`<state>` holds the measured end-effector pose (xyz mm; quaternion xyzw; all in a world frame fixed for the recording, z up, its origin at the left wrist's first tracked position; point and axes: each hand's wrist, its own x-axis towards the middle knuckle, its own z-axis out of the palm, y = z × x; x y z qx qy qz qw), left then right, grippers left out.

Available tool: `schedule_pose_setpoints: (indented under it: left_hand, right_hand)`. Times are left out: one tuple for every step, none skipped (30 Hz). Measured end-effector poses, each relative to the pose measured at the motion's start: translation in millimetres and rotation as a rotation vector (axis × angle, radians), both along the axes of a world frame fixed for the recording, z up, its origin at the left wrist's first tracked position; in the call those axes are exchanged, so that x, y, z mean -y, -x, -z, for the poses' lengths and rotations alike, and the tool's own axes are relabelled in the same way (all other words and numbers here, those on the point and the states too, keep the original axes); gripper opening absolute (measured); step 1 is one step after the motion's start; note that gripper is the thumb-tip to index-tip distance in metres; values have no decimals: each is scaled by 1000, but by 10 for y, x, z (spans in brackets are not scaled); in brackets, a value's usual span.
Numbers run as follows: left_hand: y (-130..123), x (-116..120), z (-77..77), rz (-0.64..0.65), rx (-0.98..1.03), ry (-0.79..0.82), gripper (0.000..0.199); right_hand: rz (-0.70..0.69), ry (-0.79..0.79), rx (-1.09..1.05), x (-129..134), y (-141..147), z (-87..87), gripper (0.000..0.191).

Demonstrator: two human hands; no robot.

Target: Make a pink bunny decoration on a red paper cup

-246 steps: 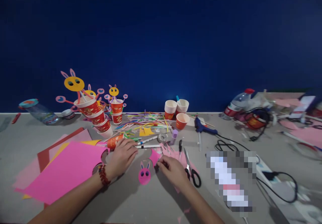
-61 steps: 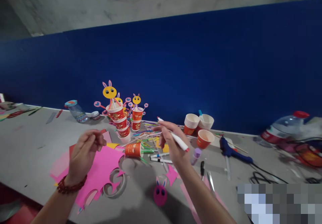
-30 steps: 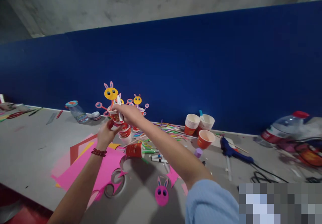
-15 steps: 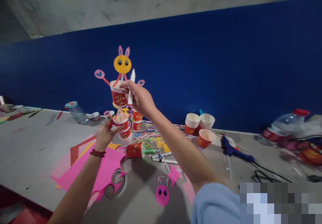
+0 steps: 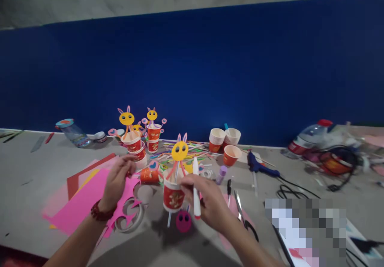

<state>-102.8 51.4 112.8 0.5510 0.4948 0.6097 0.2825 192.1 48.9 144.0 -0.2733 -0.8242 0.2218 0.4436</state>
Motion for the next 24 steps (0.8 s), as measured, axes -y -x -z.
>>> schedule_pose_setpoints:
  left_hand:
    - [-139,37,34,146,83,78,22]
    - [-266,64,62,239,165,134,22]
    - [-374,80,79,303,227,190,24]
    - [-459,84,84,350,257,229,27]
    - [-521,76,77,400,262,254,31]
    - [-564,58,58,459,252,274,33]
    - [-591,32,31,529,226,304,34]
    - [-609,3,-2,597,194,337,35]
    - [-623,-26,-36,636,154,373,35]
    - [-637,-51,-69,654,97,407,35]
    - [-653,-71,-97,663,31,428,34]
    - [-672,-84,-117,667,-34,442,33]
    - [-692,-92,-129,674,-93,450,32]
    - [-714,-96,-132,680,-143,455,33]
    - [-734,-96,-125,679,-182,459,36]
    - [-751,-95,-111,668,-213,464,41]
    - [-764,-92,-90,650,-235,474,44]
    - [-774,-88,-65,629,-248,489,47]
    - [-780,-83,-36,610,-253,503,48]
    - [-783,-77,-6,597,-246,516,48]
    - [-783,-71,25,590,-228,528,47]
    - [-783,-65,56,585,-206,538,47]
    - [-783,-60,86,580,-183,545,46]
    - [-782,-56,115,577,-168,548,46]
  right_hand:
    - [-8,39,3,88,-16,40,18]
    - [-21,74,9,164,-30,70,17]
    - [-34,106,22,230,-44,92,15]
    - [-47,129,43,285,-58,110,14]
    - [-58,144,72,333,-74,124,13]
    - [-67,153,107,373,-91,137,12]
    - [-74,160,145,407,-108,148,11]
    - [-78,159,183,435,-123,159,12]
    - [-76,154,220,456,-137,169,13]
    - [-74,146,254,471,-147,180,14]
    - [-72,137,284,480,-153,191,15]
    - [-69,127,307,482,-155,205,16]
    - [-69,118,323,479,-153,221,16]
    - [-72,111,334,472,-148,241,16]
    - [-78,103,343,462,-141,263,17]
    - [-83,89,359,450,-132,288,18]
    - [-80,65,384,438,-126,314,20]
    - [-65,28,414,428,-123,339,22]
    - [-35,-22,436,422,-126,363,25]
    - [6,-78,442,420,-137,383,28]
    - [49,-131,421,424,-159,398,31]
    - [84,-182,365,432,-191,408,34]
    - [113,-213,285,443,-231,413,37]
    - [141,-217,192,456,-277,414,39]
